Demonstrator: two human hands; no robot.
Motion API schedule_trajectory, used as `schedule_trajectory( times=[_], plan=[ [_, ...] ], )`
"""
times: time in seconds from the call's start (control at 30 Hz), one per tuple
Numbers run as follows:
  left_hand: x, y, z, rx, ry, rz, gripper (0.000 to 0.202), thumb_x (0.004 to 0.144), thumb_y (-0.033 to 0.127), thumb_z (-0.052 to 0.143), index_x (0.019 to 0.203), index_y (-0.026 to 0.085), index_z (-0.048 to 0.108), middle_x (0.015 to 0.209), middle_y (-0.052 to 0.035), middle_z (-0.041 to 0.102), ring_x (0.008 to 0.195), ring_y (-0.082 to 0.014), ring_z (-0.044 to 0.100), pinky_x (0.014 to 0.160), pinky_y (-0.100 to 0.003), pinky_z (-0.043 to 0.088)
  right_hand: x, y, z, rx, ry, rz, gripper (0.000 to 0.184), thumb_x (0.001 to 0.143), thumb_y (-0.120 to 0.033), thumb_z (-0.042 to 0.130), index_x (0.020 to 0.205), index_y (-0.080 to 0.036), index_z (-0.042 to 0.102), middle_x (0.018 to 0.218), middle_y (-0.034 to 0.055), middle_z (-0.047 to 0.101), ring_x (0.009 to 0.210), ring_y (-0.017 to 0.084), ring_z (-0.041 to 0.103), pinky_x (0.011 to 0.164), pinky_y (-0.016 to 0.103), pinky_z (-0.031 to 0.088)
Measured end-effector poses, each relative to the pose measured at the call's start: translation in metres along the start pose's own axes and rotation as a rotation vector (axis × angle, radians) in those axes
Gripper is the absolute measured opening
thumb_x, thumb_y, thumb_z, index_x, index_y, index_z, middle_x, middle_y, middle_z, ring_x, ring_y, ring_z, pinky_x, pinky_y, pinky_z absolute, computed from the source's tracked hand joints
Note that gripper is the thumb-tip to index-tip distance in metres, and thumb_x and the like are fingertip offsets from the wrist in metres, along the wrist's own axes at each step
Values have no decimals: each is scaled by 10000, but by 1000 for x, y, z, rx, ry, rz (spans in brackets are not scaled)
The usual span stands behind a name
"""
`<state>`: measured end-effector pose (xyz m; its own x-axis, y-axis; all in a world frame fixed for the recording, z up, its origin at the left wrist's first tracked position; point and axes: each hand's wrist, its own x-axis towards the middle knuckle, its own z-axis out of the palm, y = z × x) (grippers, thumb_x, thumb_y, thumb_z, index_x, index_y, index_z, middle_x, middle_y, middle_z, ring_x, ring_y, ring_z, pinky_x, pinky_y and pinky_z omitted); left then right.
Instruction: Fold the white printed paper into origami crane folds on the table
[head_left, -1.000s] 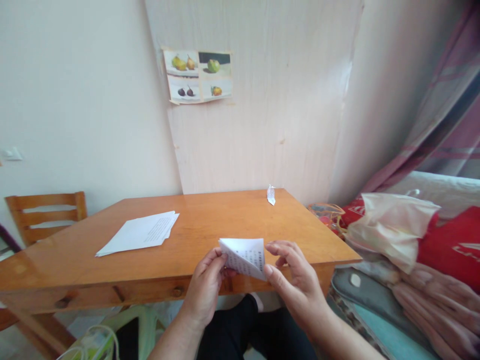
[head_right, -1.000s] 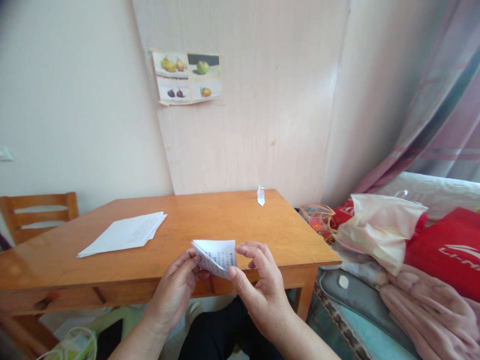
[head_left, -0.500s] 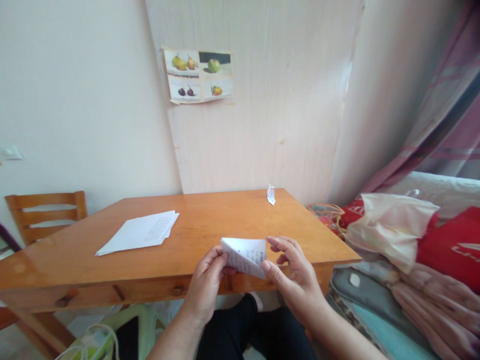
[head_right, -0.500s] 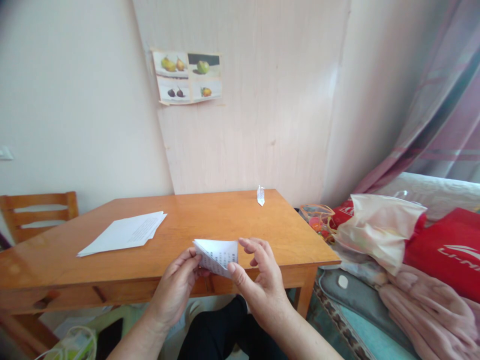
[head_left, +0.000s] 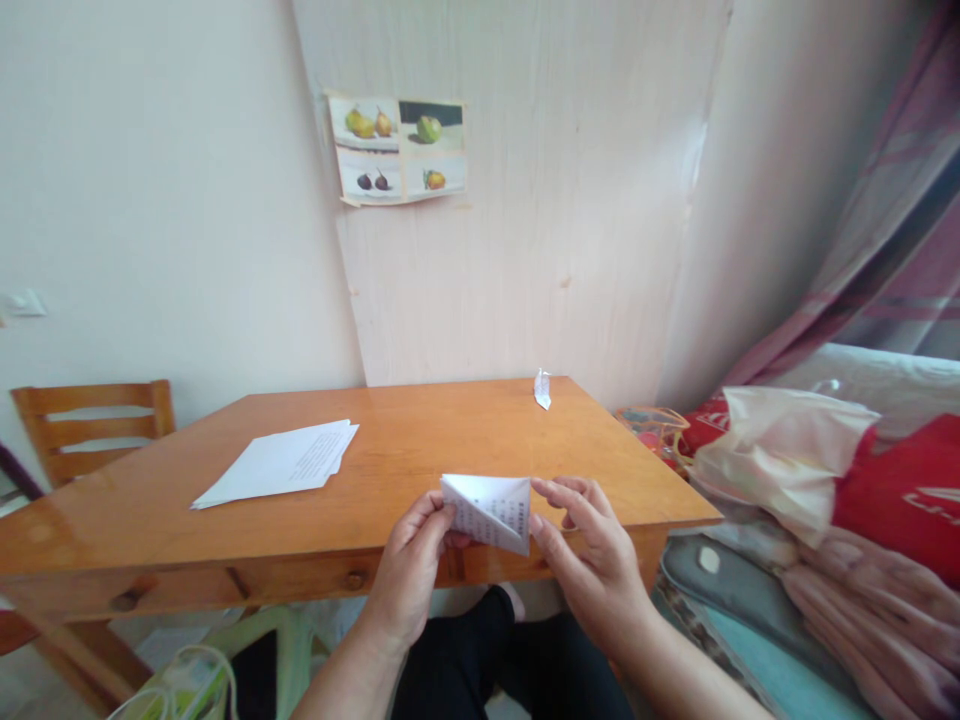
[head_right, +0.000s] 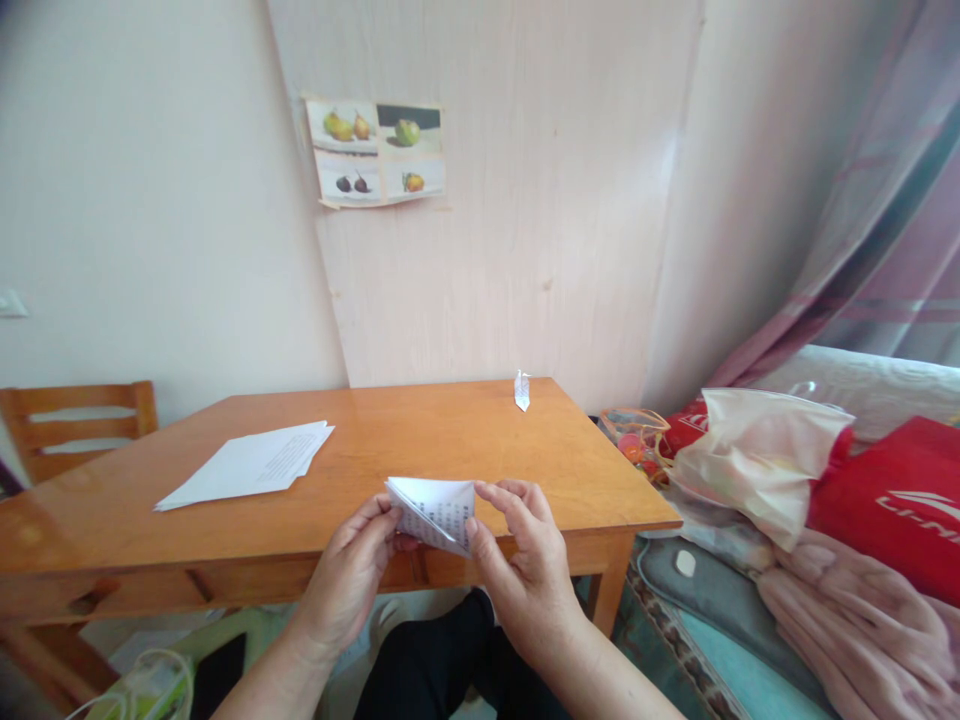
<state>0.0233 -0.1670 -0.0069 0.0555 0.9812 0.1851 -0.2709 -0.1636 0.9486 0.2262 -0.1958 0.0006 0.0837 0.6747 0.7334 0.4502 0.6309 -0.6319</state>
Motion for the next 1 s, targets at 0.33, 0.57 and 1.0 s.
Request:
schedule_trajectory(
  times=[0.33,0.57,1.0],
  plan=[
    [0,0,0,-3,24,-16,210,817,358,712,935,184,718,936,-53,700,851,-202,608,747,-289,484,-1,1,0,-10,-18,-10,287,936,-284,601,1214,-284,675,1067,80,598,914,216,589,795,372,519],
    [-1,-1,-1,30,5,-5,207,860,353,663,968,182,710,994,-68,698,881,-209,597,770,-298,485,-1,1,1,-21,-11,-10,208,932,-246,601,1124,-270,678,955,51,563,850,191,569,733,327,495],
    [0,-2,-2,97,-7,4,196,871,355,631,957,189,690,946,-41,681,900,-208,591,757,-289,509,-4,-3,-3,154,-155,-17,120,930,-228,596,1043,-230,636,904,33,639,791,167,612,718,292,489]
  ],
)
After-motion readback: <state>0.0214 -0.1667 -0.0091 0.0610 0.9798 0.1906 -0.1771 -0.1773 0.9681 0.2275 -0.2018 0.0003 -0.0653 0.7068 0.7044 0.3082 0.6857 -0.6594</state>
